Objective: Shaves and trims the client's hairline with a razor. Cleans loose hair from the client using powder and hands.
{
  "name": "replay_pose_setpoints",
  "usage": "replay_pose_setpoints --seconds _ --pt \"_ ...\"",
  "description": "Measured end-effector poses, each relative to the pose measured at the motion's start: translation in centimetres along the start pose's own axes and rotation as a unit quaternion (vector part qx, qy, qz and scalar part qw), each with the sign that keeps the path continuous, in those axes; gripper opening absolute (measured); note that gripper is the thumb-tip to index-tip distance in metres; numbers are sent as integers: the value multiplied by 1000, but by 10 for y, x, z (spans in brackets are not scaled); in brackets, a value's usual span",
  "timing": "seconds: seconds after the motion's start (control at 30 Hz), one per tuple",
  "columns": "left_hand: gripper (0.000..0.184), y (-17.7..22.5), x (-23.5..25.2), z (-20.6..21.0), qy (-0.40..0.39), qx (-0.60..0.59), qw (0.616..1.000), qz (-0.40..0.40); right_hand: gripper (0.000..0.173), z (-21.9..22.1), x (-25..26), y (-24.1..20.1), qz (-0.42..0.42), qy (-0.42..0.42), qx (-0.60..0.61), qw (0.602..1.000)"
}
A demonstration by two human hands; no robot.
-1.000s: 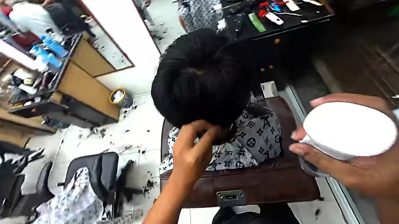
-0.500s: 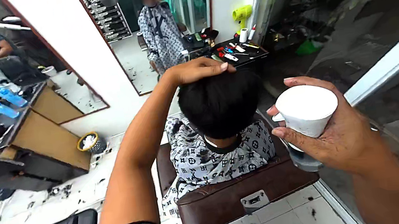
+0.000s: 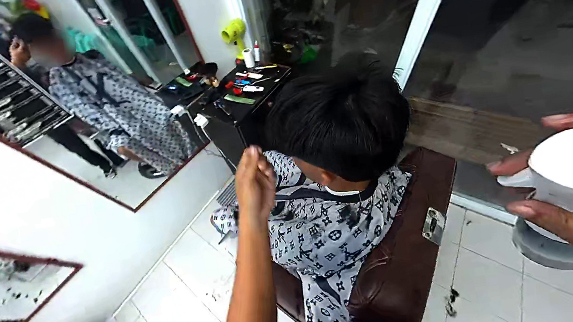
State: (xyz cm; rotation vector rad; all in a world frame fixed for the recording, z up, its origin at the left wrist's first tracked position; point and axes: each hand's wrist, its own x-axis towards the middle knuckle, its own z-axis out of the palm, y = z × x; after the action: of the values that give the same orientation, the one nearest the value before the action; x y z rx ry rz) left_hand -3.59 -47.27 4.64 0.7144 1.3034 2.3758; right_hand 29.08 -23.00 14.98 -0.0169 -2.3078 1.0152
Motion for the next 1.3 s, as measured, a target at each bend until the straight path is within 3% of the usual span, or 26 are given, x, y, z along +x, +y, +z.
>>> replay_pose_setpoints --seconds 0.07,0.17,0.23,0.3,0.37,0.43,0.5,0.63,0.73,0.83,0.9,1.0,1.07,1.13,1.2,1.23,1.3 --pt "16 -31 -17 3 0 127 983 132 83 12 3 -12 -3 5 -25 1000" --pt "35 -32 15 17 -94 379 877 279 80 32 38 -28 -32 18 -83 996" --pt "45 -9 50 26 -167 461 824 283 79 52 61 -39 -49 22 -123 991" --pt "48 25 103 45 -303 502 775 237 77 73 86 -53 -50 25 -134 989" --pt "48 36 164 75 -445 423 740 275 77 95 102 -65 -27 28 -143 989" --pt "38 32 215 97 -522 312 741 286 78 119 113 -74 -1 42 -168 985" --pt "22 13 251 108 -550 199 765 271 78 143 117 -83 31 69 -220 973" --pt "14 -41 273 102 -456 83 875 142 76 196 125 -111 144 116 -388 903" --pt "32 -76 283 83 -372 119 915 103 73 230 140 -137 222 131 -464 848" --pt "38 -76 284 57 -336 193 918 87 73 253 151 -162 267 151 -490 816" --pt "43 -84 280 29 -309 208 928 25 74 264 158 -173 275 158 -496 809" --pt "43 -81 242 -32 -207 107 968 -95 75 285 167 -183 264 160 -509 803" --pt "36 -51 191 -66 -193 46 979 -41 74 294 176 -184 254 163 -524 797" --pt "30 -28 144 -77 -297 26 948 109 73 299 184 -177 261 166 -526 792" --pt "31 -21 135 -50 -395 52 875 276 73 298 191 -163 282 172 -521 787" --pt "35 -18 143 -29 -432 93 836 326 73 296 193 -156 297 182 -517 782" --pt "45 -14 175 15 -505 207 770 330 72 295 198 -144 336 210 -513 762"
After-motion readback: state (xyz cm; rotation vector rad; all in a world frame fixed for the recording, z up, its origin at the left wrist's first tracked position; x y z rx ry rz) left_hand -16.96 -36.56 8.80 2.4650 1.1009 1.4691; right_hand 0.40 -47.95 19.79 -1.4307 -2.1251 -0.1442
